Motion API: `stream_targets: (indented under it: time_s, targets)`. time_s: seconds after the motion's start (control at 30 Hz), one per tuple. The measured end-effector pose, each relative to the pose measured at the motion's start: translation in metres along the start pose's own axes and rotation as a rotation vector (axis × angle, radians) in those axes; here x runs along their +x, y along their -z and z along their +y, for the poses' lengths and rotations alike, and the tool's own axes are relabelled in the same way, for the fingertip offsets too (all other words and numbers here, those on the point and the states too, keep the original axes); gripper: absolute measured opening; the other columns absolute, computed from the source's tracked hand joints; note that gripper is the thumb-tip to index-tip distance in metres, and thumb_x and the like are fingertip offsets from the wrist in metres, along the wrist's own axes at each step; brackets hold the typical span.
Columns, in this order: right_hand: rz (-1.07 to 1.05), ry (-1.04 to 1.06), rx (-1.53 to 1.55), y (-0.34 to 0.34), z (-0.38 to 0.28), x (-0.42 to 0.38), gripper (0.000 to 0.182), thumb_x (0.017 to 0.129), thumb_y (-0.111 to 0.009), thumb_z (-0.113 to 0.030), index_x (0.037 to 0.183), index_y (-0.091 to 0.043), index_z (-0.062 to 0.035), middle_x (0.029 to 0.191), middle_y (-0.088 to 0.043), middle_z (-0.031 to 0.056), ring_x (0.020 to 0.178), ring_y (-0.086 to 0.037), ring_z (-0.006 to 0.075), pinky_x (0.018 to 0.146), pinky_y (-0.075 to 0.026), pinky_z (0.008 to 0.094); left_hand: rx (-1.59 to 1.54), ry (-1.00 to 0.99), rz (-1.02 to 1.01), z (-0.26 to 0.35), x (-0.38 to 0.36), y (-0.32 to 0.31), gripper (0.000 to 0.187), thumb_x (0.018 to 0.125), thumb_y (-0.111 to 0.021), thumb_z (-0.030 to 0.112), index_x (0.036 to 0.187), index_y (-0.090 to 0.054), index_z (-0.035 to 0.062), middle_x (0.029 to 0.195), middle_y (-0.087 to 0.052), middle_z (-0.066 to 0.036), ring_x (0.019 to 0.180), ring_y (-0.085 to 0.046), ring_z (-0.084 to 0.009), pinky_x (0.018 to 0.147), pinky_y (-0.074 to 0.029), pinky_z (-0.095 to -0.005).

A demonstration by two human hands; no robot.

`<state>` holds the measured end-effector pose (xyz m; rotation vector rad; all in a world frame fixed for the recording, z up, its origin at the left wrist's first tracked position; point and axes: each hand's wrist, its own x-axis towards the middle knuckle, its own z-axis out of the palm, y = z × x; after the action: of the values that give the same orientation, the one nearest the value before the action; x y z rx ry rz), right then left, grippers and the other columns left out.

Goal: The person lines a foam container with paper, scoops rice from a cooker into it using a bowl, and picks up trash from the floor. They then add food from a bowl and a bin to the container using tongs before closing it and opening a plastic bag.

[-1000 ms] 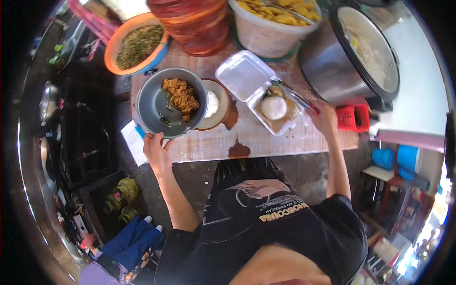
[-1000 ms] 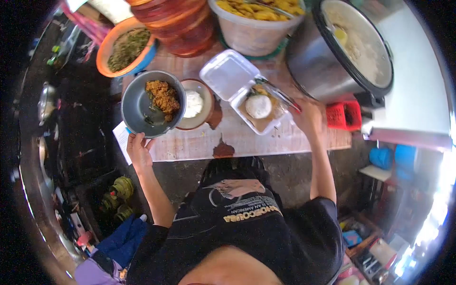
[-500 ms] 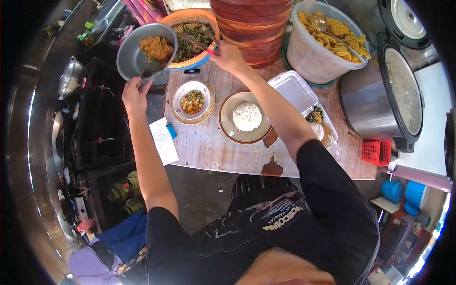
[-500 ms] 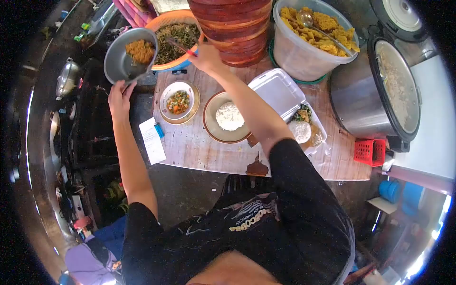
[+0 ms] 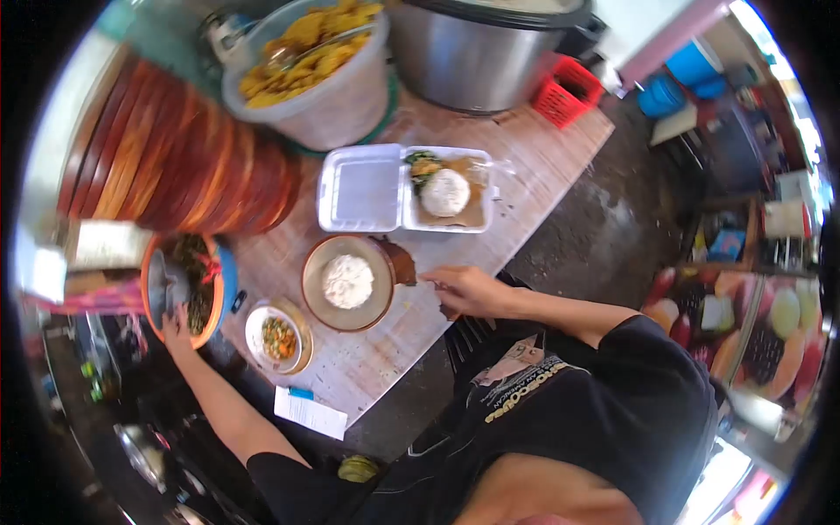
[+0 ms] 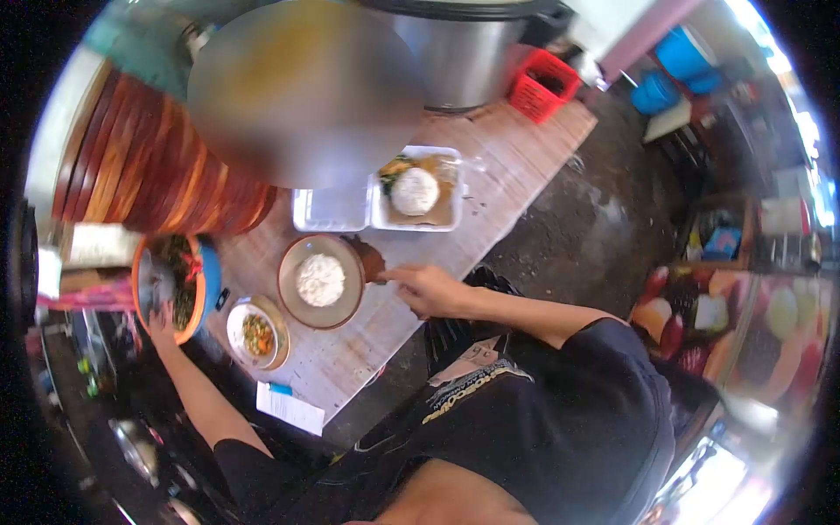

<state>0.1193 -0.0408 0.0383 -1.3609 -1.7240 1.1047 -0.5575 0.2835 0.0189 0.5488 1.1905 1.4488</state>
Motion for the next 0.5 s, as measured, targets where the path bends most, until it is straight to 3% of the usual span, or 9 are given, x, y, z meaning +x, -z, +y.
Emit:
stream_targets:
  time_s: [0.03, 0.1, 0.17, 0.2, 0.27, 0.3, 0.37, 0.47, 0.5]
  targets:
    - [0.043, -0.07, -0.027, 0.023, 0.005, -0.026, 0.037, 0.08, -0.055, -0.003, 0.117, -0.055, -0.0016, 0.102, -0.061, 0.0182, 0.088, -0.063, 0.0323, 0.077, -0.051, 0.038, 0.399, -0.069, -0.207, 0.006, 0.025, 0.03, 0.038, 0.094, -0.043, 0.009, 0.127, -0.03, -0.0068, 0.114, -0.044, -0.019, 0.12, -0.038, -0.0347, 0.101, -0.044, -0.0411]
    - [0.117, -0.134, -0.136, 0.063, 0.017, -0.068, 0.032, 0.081, -0.054, -0.003, 0.113, -0.057, -0.0009, 0.095, -0.063, 0.0164, 0.083, -0.064, 0.0283, 0.073, -0.052, 0.0359, 0.292, -0.04, 0.071, 0.013, 0.012, 0.0, 0.036, 0.093, -0.044, 0.006, 0.129, -0.037, 0.0031, 0.089, -0.044, -0.003, 0.083, -0.047, -0.0131, 0.1, -0.044, -0.0354]
    - [0.24, -0.183, -0.157, 0.097, 0.031, -0.103, 0.029, 0.082, -0.054, -0.003, 0.111, -0.059, -0.0013, 0.093, -0.064, 0.016, 0.082, -0.065, 0.0275, 0.072, -0.053, 0.0354, 0.196, 0.025, -0.069, 0.03, -0.015, -0.016, 0.026, 0.09, -0.052, 0.011, 0.113, -0.053, -0.001, 0.082, -0.052, -0.006, 0.076, -0.051, -0.012, 0.097, -0.043, -0.0336]
    - [0.319, -0.224, -0.113, 0.111, 0.043, -0.119, 0.028, 0.082, -0.054, -0.004, 0.109, -0.06, -0.0015, 0.093, -0.065, 0.0162, 0.082, -0.065, 0.0282, 0.072, -0.053, 0.0356, 0.078, 0.009, 0.158, 0.024, -0.075, -0.09, 0.028, 0.089, -0.057, 0.014, 0.11, -0.054, -0.0041, 0.09, -0.06, -0.009, 0.079, -0.056, -0.0167, 0.088, -0.045, -0.0298]
    - [0.428, -0.337, -0.03, 0.138, 0.075, -0.155, 0.025, 0.082, -0.054, -0.004, 0.106, -0.061, -0.0015, 0.092, -0.066, 0.016, 0.082, -0.065, 0.0282, 0.071, -0.053, 0.0354, 1.151, -0.525, -0.236, 0.019, -0.08, -0.062, 0.027, 0.089, -0.058, 0.015, 0.106, -0.056, -0.0059, 0.109, -0.06, -0.014, 0.097, -0.059, -0.0235, 0.089, -0.044, -0.031]
    - [0.461, -0.411, 0.01, 0.15, 0.098, -0.175, 0.024, 0.082, -0.054, -0.004, 0.104, -0.062, -0.0013, 0.091, -0.066, 0.0157, 0.082, -0.065, 0.0276, 0.071, -0.053, 0.035, 0.706, -0.418, -0.26, 0.009, -0.09, -0.066, 0.033, 0.088, -0.06, 0.02, 0.103, -0.057, -0.0085, 0.111, -0.059, -0.016, 0.105, -0.057, -0.0225, 0.087, -0.045, -0.0314]
    - [0.529, -0.499, 0.014, 0.171, 0.15, -0.222, 0.023, 0.082, -0.053, -0.001, 0.102, -0.064, -0.0023, 0.09, -0.067, 0.0148, 0.069, -0.065, 0.0243, 0.068, -0.053, 0.0315, 1.745, -0.771, 0.094, -0.027, -0.219, -0.17, 0.036, 0.088, -0.056, 0.02, 0.108, -0.055, -0.0108, 0.115, -0.056, -0.02, 0.108, -0.056, -0.0283, 0.089, -0.047, -0.0351]
    - [0.517, -0.575, -0.176, 0.198, 0.235, -0.306, 0.022, 0.079, -0.054, -0.001, 0.097, -0.066, -0.0044, 0.09, -0.066, 0.015, 0.071, -0.066, 0.0239, 0.067, -0.053, 0.0322, 0.219, -0.424, 0.426, -0.105, -0.287, -0.239, 0.035, 0.088, -0.051, 0.017, 0.106, -0.055, -0.0122, 0.115, -0.055, -0.023, 0.107, -0.055, -0.0353, 0.089, -0.05, -0.0391]
    - [0.522, -0.667, -0.115, 0.211, 0.253, -0.328, 0.021, 0.078, -0.053, -0.002, 0.092, -0.068, -0.0054, 0.09, -0.066, 0.0155, 0.076, -0.066, 0.0269, 0.069, -0.052, 0.0356, 0.33, -0.514, 0.339, -0.137, -0.317, -0.266, 0.033, 0.086, -0.05, 0.016, 0.105, -0.055, -0.0118, 0.112, -0.055, -0.024, 0.105, -0.055, -0.0373, 0.087, -0.051, -0.0398]
